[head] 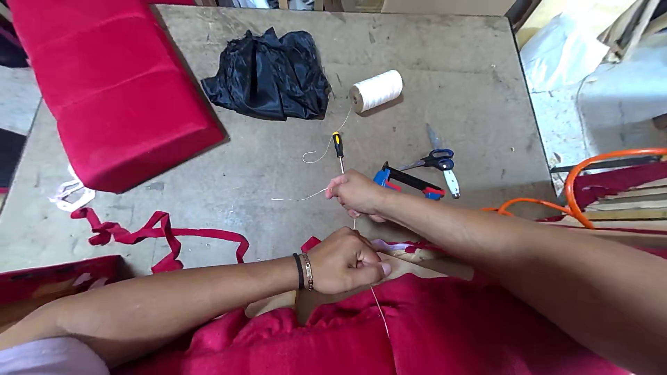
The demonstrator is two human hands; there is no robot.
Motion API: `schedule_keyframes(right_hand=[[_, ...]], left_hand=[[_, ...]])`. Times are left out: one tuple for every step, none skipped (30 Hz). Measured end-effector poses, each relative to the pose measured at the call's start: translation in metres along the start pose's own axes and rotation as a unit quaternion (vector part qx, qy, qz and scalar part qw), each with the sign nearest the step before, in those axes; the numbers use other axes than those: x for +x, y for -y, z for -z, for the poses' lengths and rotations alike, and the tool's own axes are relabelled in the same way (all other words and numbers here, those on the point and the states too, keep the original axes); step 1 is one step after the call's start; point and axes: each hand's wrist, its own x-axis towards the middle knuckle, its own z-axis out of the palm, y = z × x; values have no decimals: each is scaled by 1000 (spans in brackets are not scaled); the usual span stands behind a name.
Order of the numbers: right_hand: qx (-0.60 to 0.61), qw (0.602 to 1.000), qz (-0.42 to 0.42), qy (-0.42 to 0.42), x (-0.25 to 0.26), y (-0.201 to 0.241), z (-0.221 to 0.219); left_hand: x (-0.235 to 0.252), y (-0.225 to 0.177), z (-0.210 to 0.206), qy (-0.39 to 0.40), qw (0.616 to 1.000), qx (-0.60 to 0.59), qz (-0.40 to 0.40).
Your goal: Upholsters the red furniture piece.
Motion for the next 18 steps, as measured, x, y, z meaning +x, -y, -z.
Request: schedule_keyframes(right_hand=[[-1,1000,9,-8,-4,-1,-1],[-2,1000,20,-17,-7,-3,-2],[-2,999,32,-31,-11,-6,-4],[2,998,43,-45,-15,-8,-5],[16,997,48,-54,-22,-10,-7],[31,996,54,-58,-30,-13,-9],[47,995,61,-60,-38,-17,-14],[64,995,61,-54,-47,-21,-18],[78,994,62,-49,-55,-25,-23],[84,993,64,-47,-62,-30,-28],[86,993,68,-47,-68,-35,-33],[84,993,72,-48,-73,-40,-37],[82,993,75,-50,-78,-45,-42],[79,993,77,-50,-83,-49,-48],[75,993,79,-48,-87,-52,-53],[69,993,86,-44,-91,-53,-57],[66,993,95,-39,-97,-53,-62],[69,992,104,-35,-104,-54,-67]], left_hand=[[0,-6,-2,-20,1000,-16,11],[1,-12,-3,-52,997,-40,33],[1,-18,-2,-87,992,-64,62],[1,-23,4,-116,985,-76,100],[-1,-26,11,-135,977,-59,153],[-5,-25,22,-120,967,9,227],[-14,-26,32,-54,940,96,324],[-26,-29,39,47,884,151,440],[-42,-29,39,132,814,163,542],[-65,-25,31,184,756,157,608],[-91,-20,20,200,727,142,642],[-113,-18,9,190,724,118,653],[-130,-22,-3,151,734,77,658],[-141,-29,-15,93,747,26,658],[-150,-36,-27,27,753,-35,656],[-157,-41,-37,-37,751,-98,652],[-163,-46,-49,-98,738,-145,652],[-168,-49,-59,-142,722,-165,657]])
